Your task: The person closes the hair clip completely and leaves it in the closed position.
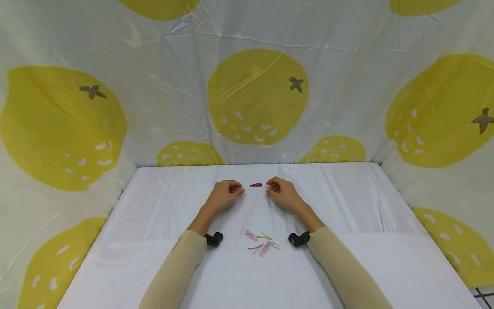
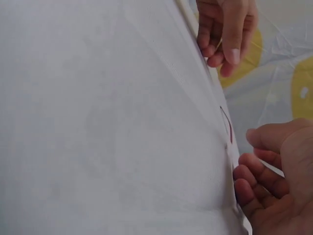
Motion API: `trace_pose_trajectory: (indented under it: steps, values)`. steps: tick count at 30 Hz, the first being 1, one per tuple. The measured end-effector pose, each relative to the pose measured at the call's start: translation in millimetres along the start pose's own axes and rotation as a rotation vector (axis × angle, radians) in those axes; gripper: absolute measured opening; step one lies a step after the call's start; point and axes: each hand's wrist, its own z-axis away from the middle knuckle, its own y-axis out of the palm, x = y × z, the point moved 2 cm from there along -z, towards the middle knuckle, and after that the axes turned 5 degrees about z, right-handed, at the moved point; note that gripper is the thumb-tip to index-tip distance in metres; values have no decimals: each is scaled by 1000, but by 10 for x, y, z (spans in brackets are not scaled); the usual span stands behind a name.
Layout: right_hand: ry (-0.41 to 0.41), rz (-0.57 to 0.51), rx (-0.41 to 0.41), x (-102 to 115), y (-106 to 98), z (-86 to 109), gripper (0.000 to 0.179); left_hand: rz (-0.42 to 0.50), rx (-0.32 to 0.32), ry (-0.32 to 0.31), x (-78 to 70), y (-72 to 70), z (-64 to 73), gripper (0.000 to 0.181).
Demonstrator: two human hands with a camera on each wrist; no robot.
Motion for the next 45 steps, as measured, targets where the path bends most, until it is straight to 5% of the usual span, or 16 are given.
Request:
trace_pose_trajectory:
  steps: [15,34,45]
  values:
    - [-95,13,0,87,-179,323,29,-3,8,172,-140,-73,316,25]
    - [-128,47,61,257,-217,723,25,-10,133,314,-309,-42,726,22]
    - [-160,31,95,364,-147,895,24,-41,219,345,-344,33,923,21]
